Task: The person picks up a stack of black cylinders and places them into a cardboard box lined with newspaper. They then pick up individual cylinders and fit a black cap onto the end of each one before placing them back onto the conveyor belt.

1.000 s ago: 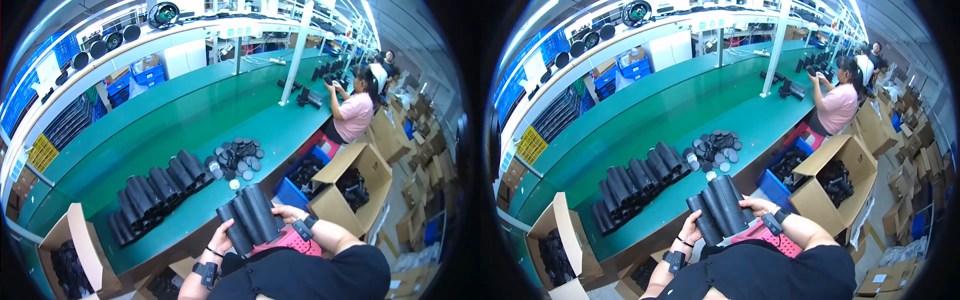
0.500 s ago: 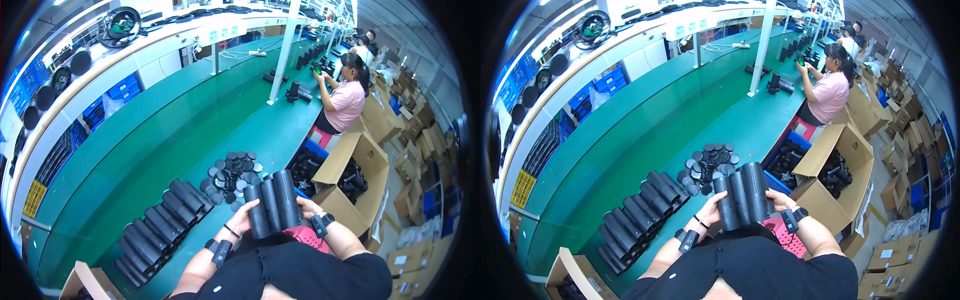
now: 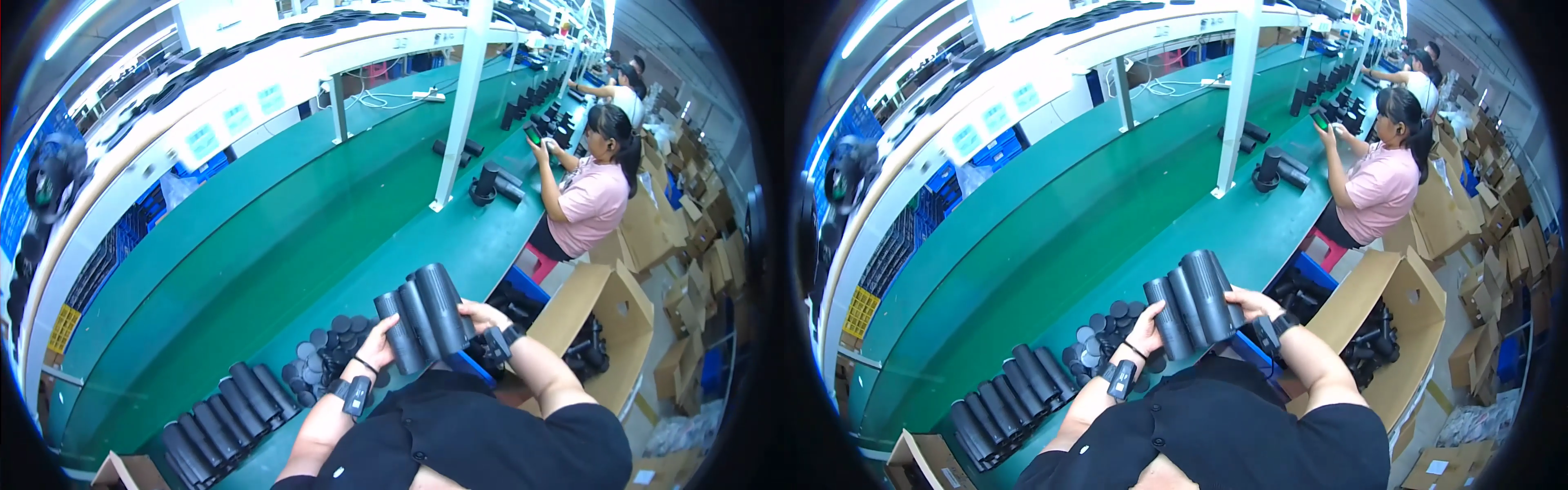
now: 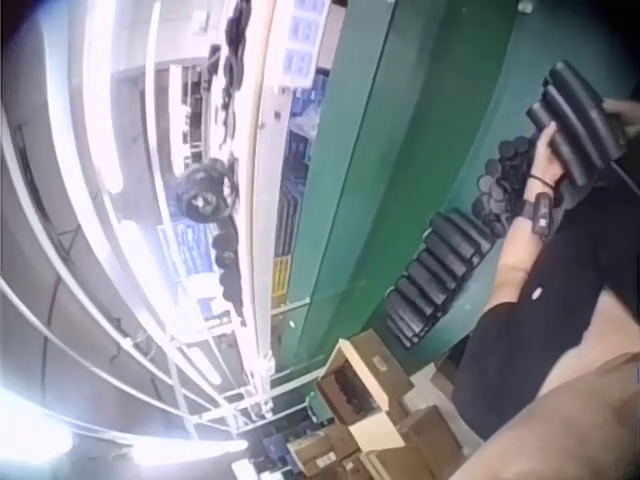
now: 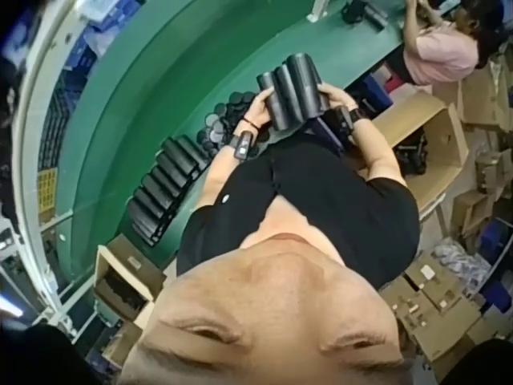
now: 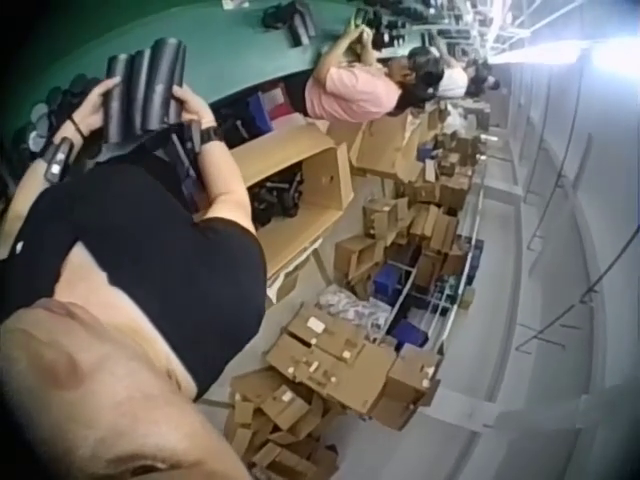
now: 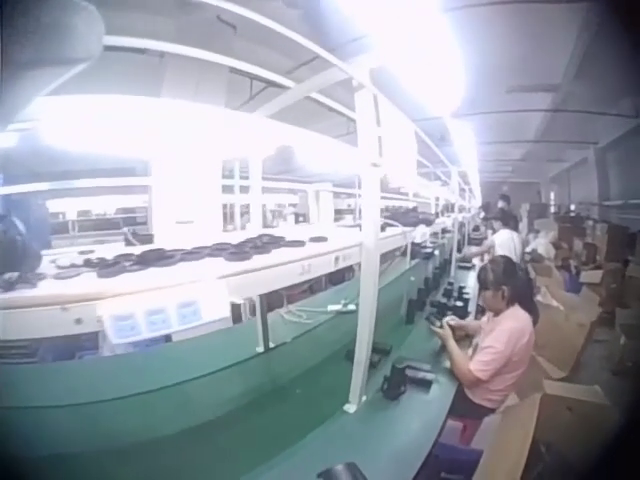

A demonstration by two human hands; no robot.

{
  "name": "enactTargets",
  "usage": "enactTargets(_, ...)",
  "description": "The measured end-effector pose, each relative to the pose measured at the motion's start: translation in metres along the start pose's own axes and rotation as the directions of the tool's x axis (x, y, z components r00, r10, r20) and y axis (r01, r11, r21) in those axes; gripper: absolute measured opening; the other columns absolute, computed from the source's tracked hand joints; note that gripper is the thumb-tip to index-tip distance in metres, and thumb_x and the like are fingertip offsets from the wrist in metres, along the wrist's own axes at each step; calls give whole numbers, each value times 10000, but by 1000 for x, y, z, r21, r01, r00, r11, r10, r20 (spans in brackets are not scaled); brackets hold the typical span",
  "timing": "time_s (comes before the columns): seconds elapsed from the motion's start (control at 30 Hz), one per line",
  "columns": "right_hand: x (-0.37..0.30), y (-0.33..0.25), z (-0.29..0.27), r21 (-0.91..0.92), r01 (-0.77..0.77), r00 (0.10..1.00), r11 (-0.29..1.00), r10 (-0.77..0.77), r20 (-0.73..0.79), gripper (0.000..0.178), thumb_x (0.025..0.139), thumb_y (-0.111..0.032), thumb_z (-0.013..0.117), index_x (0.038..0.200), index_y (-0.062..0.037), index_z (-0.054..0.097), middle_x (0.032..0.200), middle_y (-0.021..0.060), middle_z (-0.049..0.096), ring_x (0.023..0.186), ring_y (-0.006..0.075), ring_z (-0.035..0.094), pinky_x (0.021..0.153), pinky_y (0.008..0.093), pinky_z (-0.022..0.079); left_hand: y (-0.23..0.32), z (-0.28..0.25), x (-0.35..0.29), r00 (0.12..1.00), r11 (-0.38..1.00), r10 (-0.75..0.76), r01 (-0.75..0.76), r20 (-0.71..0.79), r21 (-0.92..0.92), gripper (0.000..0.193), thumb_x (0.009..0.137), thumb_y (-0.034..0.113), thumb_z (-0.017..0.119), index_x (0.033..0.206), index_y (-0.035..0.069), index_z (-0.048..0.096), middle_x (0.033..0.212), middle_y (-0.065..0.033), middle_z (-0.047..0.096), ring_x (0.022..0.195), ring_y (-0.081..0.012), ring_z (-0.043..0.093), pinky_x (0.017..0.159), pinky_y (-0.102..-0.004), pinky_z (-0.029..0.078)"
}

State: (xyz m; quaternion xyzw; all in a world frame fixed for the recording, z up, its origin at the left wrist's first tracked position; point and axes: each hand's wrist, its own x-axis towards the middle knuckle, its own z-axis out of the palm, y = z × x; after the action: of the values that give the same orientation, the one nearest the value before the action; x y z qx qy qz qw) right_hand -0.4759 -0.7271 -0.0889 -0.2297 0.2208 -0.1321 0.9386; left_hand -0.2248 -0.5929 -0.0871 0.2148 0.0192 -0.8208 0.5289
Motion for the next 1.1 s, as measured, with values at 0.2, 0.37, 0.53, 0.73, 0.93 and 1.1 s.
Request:
enactTargets(0.2,58,-94,-59,-221,-80,997,972,80,-10,689,866,-235,687,1430,-70,326,1273,115,556,1091,224,605,926,409,518,20,11,90,986,989,145,-146,-78,-16,581,849,291,679,1299,11,442,1219,-183,568,1149,-340,543,1029,-529,392)
enactTargets(0.37,95,-133,-72,-255,-201,980,946,196,-44,726,852,-255,705,1437,-79,314,1279,112,555,1099,217,601,940,388,508,33,3,130,965,975,213,-221,-155,-36,603,842,328,687,1293,6,450,1237,-166,566,1150,-333,543,1031,-509,394)
enactTargets(0.53,121,-160,-69,-325,-235,970,916,243,-16,869,809,-243,749,1498,-126,232,1341,95,524,1150,199,573,986,365,464,42,-4,148,949,962,266,-273,-170,-20,589,875,333,645,1317,3,439,1281,-162,547,1193,-328,516,1054,-495,370)
enactTargets(0.73,140,-189,-100,-405,-284,959,869,267,-99,874,767,-234,775,1485,-140,287,1346,70,516,1156,174,547,991,326,439,53,-5,159,923,960,273,-278,-271,21,574,862,279,666,1313,7,438,1267,-159,551,1183,-335,518,1048,-509,372)
enactTargets(0.93,136,-207,-103,-491,-264,960,830,179,-213,854,779,-103,693,1498,-98,231,1418,95,421,1245,197,455,1015,357,411,54,-36,152,893,967,238,-255,-383,5,503,862,219,680,1273,16,474,1243,-148,563,1149,-316,542,1011,-497,414)
enactTargets(1.1,155,-207,-147,-425,-154,988,892,144,-55,910,748,8,637,1509,-68,143,1467,107,329,1309,189,373,1061,335,353,56,-33,153,866,969,240,-240,-439,57,523,860,191,695,1305,64,451,1236,-127,559,1148,-301,546,981,-487,447)
